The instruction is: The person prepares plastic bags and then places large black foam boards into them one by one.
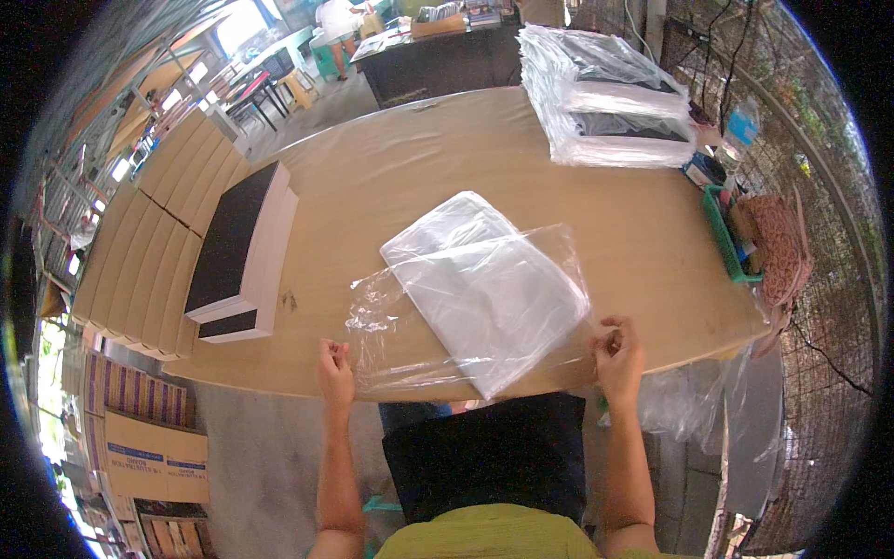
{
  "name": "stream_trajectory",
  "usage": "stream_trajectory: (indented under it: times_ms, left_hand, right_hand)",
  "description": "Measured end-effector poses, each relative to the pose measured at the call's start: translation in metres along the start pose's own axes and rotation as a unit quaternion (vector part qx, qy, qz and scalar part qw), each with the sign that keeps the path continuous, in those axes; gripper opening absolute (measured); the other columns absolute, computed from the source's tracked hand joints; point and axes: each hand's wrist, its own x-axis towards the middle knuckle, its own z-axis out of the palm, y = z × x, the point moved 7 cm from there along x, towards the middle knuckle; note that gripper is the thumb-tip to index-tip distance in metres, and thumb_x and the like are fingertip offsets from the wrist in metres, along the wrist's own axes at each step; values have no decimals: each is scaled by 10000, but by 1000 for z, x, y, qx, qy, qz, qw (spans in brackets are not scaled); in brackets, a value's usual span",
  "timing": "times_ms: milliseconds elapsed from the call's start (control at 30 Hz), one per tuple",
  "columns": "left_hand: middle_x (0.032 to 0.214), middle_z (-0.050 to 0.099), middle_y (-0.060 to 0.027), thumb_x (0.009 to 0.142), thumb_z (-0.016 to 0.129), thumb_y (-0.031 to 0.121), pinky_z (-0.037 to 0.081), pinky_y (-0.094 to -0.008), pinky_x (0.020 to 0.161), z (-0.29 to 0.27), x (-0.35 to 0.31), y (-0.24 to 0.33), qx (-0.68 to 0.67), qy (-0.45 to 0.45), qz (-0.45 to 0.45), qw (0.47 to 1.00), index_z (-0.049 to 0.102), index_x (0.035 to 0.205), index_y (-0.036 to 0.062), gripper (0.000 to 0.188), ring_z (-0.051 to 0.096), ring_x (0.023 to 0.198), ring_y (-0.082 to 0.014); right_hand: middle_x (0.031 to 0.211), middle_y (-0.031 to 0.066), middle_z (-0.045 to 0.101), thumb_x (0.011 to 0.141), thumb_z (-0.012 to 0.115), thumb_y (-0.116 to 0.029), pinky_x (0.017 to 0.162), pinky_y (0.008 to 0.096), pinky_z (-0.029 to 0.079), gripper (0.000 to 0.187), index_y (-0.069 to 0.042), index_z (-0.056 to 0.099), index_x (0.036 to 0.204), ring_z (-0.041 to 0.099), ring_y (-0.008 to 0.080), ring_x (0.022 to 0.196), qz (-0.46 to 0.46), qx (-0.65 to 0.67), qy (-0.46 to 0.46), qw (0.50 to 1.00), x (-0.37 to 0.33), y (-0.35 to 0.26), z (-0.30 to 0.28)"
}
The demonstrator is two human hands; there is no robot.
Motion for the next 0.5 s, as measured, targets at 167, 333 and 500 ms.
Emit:
stream_trajectory:
  times_ms: [167,333,500]
  left_hand:
    - [812,604,-148,918,570,162,463,-374,687,-14,3,15,13,-23,-40,999,552,969,17,155,614,783,-276]
    - [1217,556,-127,873,576,136,441,-393,934,11,-35,170,-8,-126,268,955,617,1171,83,305,569,1053,-284]
    - [1498,305,-110,916,503,360,189,-630,1064,126,-51,225,122,-183,416,882,391,1414,166,546,319,1352,-348]
  right_hand:
    - [812,106,588,775,669,44,632,321,459,336,-18,559,1086,573,190,708,-44,-115,7,992,-12,-11,-12]
    - [1212,127,569,787,660,-25,978,433,394,462,-107,549,1228,497,349,1155,-288,-261,-1,921,-9,-101,21]
    - [1511,65,290,893,547,-372,1067,635,181,563,-297,371,1423,227,378,1392,-337,-437,-66,831,40,-72,113]
